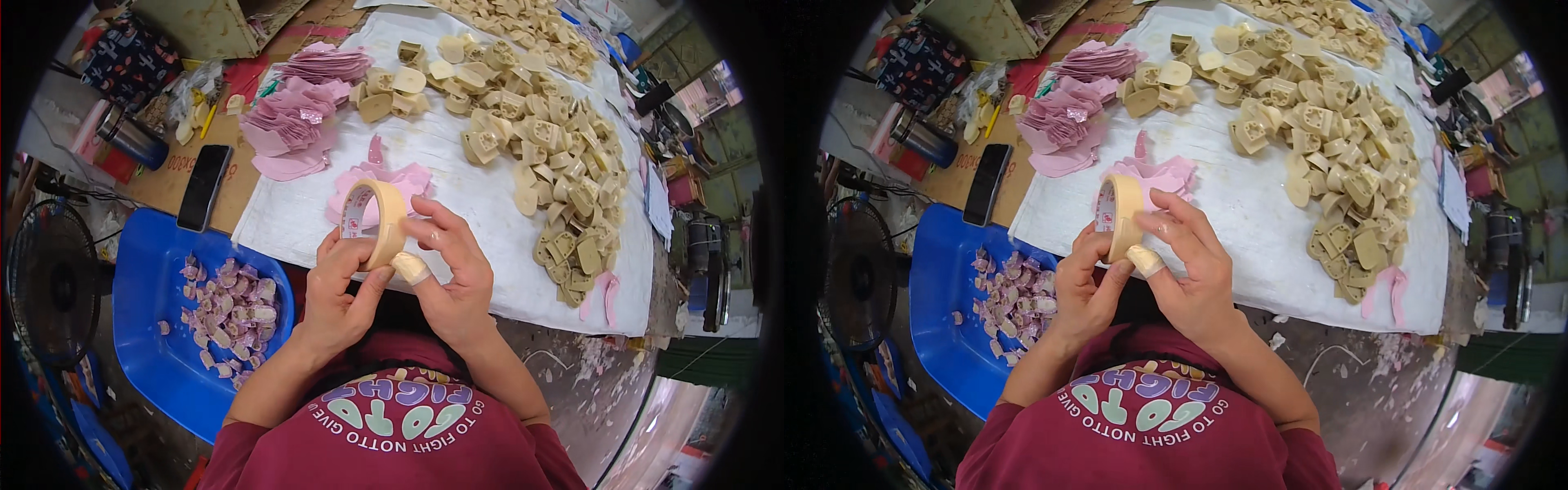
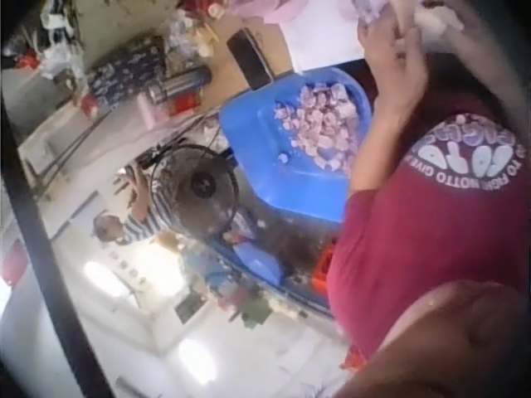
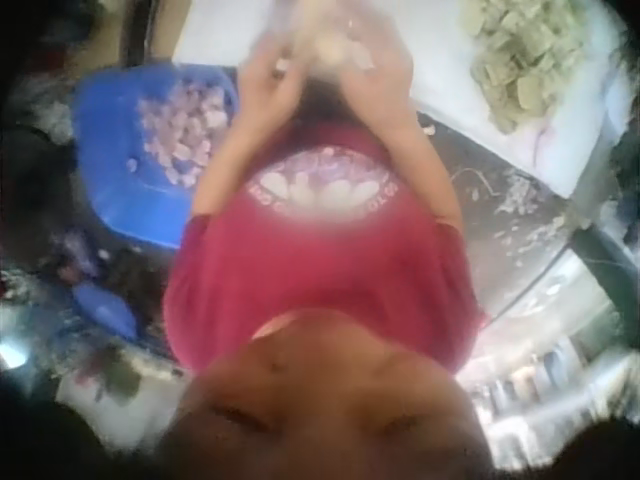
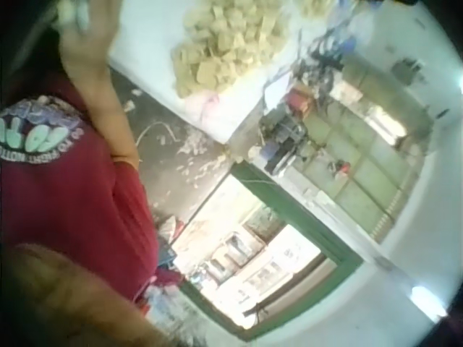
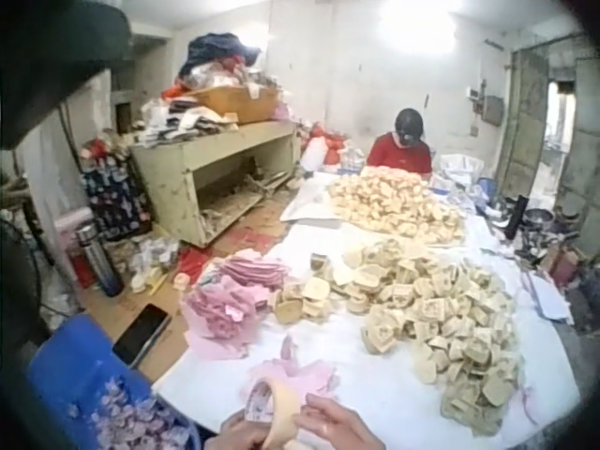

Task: The person repeatedly picks up beige plastic pieces and pink foam pieces from a table, wraps the foam around the plastic, and places the assembled units into a blue bin. The process is repetitive and performed one at a time.

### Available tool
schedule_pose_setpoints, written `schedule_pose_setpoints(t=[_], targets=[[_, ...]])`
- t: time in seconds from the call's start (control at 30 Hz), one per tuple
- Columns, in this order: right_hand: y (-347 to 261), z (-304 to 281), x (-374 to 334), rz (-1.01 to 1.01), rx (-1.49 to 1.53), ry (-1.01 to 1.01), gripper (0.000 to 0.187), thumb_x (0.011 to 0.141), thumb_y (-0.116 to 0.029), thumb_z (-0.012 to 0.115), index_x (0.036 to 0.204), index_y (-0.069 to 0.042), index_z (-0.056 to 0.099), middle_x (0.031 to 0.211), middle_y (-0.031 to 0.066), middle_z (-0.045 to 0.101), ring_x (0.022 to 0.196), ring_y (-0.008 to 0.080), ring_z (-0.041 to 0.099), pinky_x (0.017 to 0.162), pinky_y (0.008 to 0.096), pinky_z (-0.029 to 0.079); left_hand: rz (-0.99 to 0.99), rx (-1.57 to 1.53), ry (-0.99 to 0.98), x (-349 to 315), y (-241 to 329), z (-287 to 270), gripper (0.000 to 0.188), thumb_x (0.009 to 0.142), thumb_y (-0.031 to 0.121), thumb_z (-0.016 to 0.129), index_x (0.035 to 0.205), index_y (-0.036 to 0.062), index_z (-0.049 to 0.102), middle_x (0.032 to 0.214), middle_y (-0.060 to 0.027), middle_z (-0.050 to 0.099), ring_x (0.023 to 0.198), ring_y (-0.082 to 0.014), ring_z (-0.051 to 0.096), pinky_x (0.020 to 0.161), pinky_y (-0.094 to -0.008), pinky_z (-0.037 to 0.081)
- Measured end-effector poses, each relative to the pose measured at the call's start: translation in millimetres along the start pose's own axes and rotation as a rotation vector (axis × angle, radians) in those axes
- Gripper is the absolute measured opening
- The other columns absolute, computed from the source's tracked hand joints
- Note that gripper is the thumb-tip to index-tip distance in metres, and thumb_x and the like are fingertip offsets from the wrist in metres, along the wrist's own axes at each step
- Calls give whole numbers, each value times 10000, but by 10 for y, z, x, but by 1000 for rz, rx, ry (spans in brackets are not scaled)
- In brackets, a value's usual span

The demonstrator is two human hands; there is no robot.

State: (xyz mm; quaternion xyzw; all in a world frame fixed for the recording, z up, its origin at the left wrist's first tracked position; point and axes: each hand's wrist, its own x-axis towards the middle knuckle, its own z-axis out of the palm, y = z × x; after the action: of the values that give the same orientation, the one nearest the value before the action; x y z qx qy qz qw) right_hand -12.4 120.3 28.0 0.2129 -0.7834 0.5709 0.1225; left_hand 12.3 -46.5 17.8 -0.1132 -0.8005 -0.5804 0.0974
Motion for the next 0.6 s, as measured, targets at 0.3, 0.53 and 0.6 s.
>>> schedule_pose_setpoints(t=[0.3, 0.53, 0.6], targets=[[-199, 2, 27, 52, 49, 172, 272, 802, -78, 711, 1066, -34, 663, 1295, 180, 561, 1236, 310, 511, 1002, 390, 431, 42, 110, -58, -66, 62, 8, 158, 853, 96, 661, 1005, 60, 640, 901, -60, 650, 848, -196, 627, 1068, -484, 252], [79, -20, -47, -51, 76, 48, 187, 846, -44, 643, 1032, -34, 662, 1330, 173, 521, 1244, 256, 482, 1031, 388, 370, 46, 102, -128, -72, 98, -58, 189, 821, 110, 700, 991, 47, 646, 832, -63, 653, 768, -206, 632, 1019, -449, 320], [51, -19, -28, -8, 143, 61, 147, 842, -29, 632, 986, -35, 659, 1294, 163, 546, 1234, 272, 491, 1031, 394, 375, 68, 102, -137, -71, 86, -102, 195, 811, 122, 712, 977, 43, 650, 809, -65, 654, 746, -223, 633, 969, -430, 371]])
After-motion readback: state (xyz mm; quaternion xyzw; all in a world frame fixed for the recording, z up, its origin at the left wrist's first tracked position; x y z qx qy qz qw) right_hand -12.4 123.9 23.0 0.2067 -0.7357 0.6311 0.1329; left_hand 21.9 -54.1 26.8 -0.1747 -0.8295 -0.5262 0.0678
